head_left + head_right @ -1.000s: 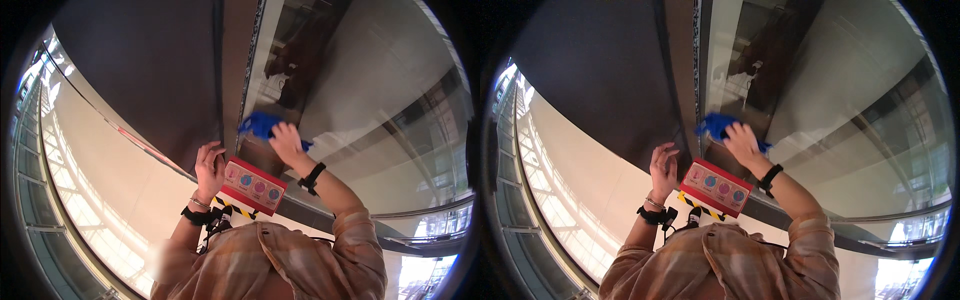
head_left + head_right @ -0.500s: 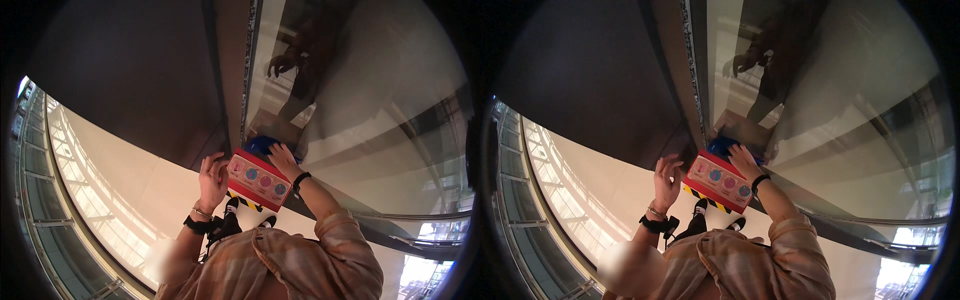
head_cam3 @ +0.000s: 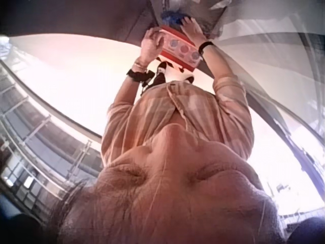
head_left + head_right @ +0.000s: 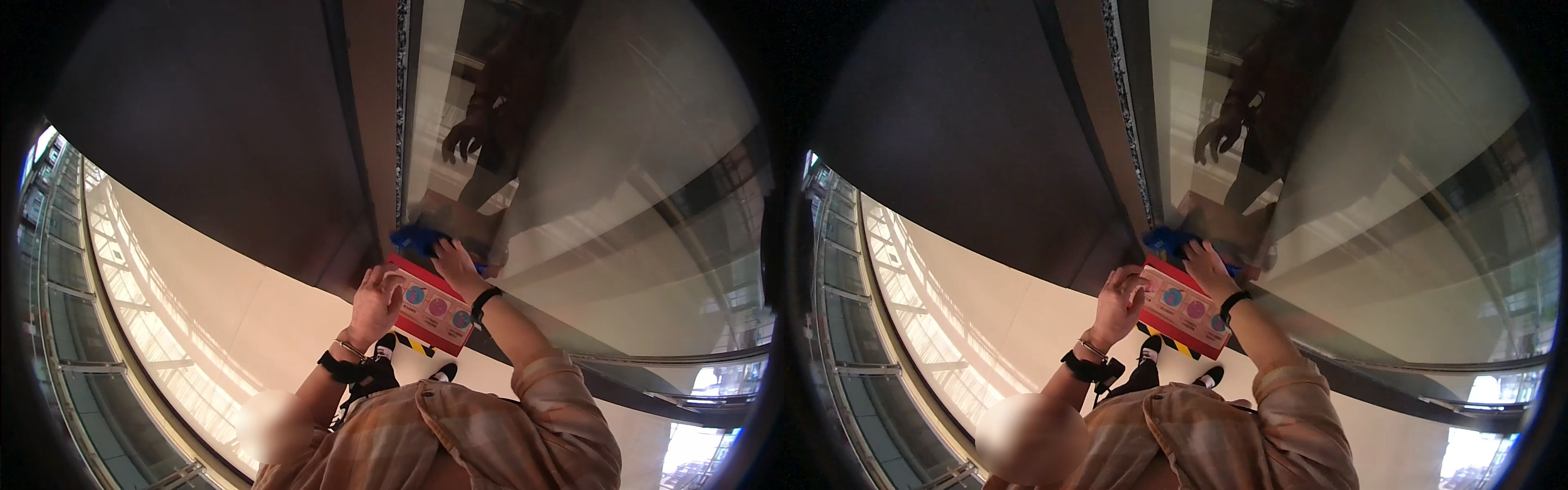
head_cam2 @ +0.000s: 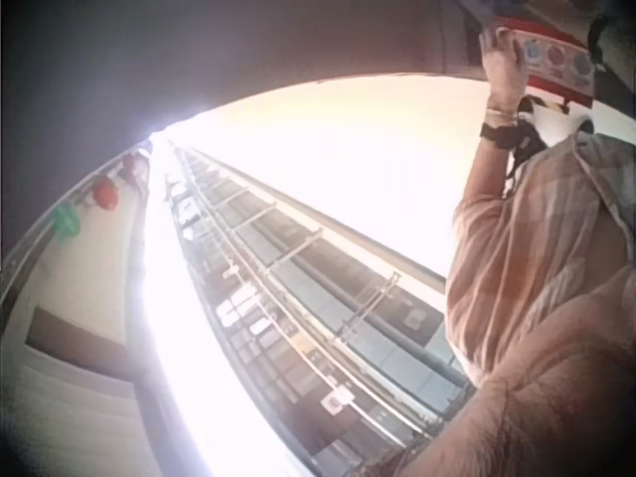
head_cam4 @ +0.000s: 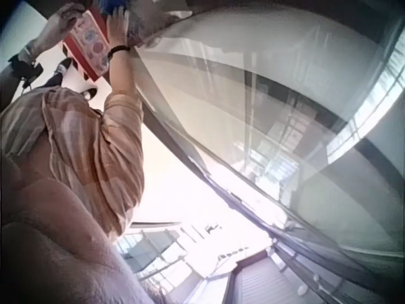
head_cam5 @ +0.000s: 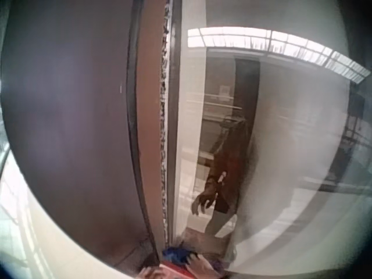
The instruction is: The person wipes a large curved glass panel with a blue cloth, moving methodically across the surface. They briefly adjust the head-mounted camera strap before resuming wiping. The person then walks away from the glass toward a table tennis area.
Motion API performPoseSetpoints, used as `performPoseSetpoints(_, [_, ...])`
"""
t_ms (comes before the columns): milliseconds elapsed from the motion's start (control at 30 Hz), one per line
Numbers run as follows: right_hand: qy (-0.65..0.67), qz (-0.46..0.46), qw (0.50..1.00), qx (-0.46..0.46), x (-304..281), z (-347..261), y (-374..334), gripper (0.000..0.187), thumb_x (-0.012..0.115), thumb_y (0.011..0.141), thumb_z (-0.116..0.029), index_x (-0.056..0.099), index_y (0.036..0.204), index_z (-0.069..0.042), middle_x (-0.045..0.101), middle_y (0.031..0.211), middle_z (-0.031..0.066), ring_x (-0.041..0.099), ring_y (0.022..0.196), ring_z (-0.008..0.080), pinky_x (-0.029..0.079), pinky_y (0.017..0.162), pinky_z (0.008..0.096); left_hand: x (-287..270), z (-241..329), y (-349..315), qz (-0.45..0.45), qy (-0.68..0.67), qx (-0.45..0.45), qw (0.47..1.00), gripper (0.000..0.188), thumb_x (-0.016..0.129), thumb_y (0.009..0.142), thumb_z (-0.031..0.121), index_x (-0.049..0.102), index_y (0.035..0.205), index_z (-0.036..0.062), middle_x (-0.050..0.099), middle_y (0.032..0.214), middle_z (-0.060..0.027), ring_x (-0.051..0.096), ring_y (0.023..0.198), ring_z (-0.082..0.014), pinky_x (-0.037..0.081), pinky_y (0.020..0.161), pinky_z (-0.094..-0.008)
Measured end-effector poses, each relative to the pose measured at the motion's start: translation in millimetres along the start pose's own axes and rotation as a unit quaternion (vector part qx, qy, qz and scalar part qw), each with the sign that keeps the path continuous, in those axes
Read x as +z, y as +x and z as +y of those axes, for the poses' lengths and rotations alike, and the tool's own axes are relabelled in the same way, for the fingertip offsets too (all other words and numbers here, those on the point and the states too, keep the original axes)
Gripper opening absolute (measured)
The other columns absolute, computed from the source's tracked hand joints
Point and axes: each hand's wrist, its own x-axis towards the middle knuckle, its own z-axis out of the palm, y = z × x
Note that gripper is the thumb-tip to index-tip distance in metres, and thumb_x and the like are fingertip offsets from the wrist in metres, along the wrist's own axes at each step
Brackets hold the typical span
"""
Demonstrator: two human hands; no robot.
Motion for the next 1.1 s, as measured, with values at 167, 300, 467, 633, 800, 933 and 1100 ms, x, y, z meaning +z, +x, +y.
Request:
performPoseSetpoints(167, [0.009,-0.209,0.976,0.058,14.1,-15.3,-78.3,0.016,0.058,0.084,-0.018,0.072,0.086,-0.011,0.056,0.117,0.0064,0.043,0.116,0.0246,0.034,0.097,0.0386,-6.0,-2.4,-7.8,-0.030,0.014,0.007,0.999,0.023,0.060,0.073,-0.005,0.056,0.093,0.0043,0.057,0.104,-0.0130,0.055,0.091,-0.0356,0.048,0.077,-0.0424])
performPoseSetpoints(300, [0.026,-0.207,0.976,0.069,-17.6,4.4,-93.8,0.017,0.060,0.080,-0.016,0.073,0.092,-0.015,0.057,0.116,0.0039,0.043,0.116,0.0221,0.033,0.098,0.0372,1.6,-11.4,-12.7,-0.044,0.004,0.010,0.999,0.022,0.060,0.072,-0.004,0.057,0.093,0.0046,0.057,0.105,-0.0128,0.055,0.091,-0.0355,0.048,0.078,-0.0423])
performPoseSetpoints(467, [0.061,0.012,0.981,0.184,-131.4,55.0,-66.5,0.018,0.063,0.074,-0.014,0.070,0.090,-0.017,0.059,0.105,0.0041,0.050,0.102,0.0244,0.038,0.084,0.0394,7.7,5.8,20.4,-0.035,0.005,0.049,0.998,0.024,0.061,0.073,-0.003,0.060,0.095,0.0063,0.059,0.107,-0.0124,0.056,0.095,-0.0349,0.049,0.081,-0.0410])
performPoseSetpoints(633, [-0.041,0.317,0.905,0.281,-198.4,85.3,-67.3,0.024,0.067,0.070,-0.011,0.067,0.094,-0.016,0.058,0.103,0.0089,0.051,0.095,0.0295,0.040,0.078,0.0425,14.6,28.5,63.6,-0.018,-0.009,0.108,0.994,0.024,0.059,0.074,-0.005,0.062,0.096,0.0062,0.058,0.109,-0.0113,0.057,0.098,-0.0342,0.049,0.082,-0.0403])
performPoseSetpoints(800, [0.003,0.146,0.959,0.244,-119.8,60.3,-129.0,0.016,0.073,0.059,-0.023,0.069,0.073,-0.017,0.055,0.095,0.0081,0.050,0.096,0.0310,0.043,0.081,0.0429,14.0,82.7,113.6,0.009,-0.019,0.202,0.979,0.022,0.055,0.077,-0.008,0.062,0.095,0.0021,0.057,0.114,-0.0122,0.053,0.110,-0.0339,0.044,0.092,-0.0394])
performPoseSetpoints(933, [0.013,0.158,0.930,0.333,-71.0,48.2,-183.9,0.024,0.069,0.056,-0.017,0.067,0.080,-0.015,0.058,0.091,0.0089,0.052,0.095,0.0303,0.043,0.078,0.0459,17.3,118.6,138.9,0.026,-0.004,0.277,0.961,0.022,0.054,0.076,-0.008,0.062,0.093,0.0012,0.055,0.117,-0.0127,0.049,0.115,-0.0359,0.041,0.095,-0.0432])
performPoseSetpoints(1100, [-0.043,0.355,0.765,0.535,-134.6,87.0,-237.5,0.035,0.057,0.073,0.001,0.059,0.107,-0.009,0.060,0.101,0.0111,0.054,0.094,0.0339,0.044,0.080,0.0430,18.7,153.8,160.5,0.057,0.022,0.359,0.931,0.022,0.055,0.076,-0.003,0.063,0.096,0.0028,0.053,0.122,-0.0140,0.042,0.123,-0.0396,0.035,0.100,-0.0491])
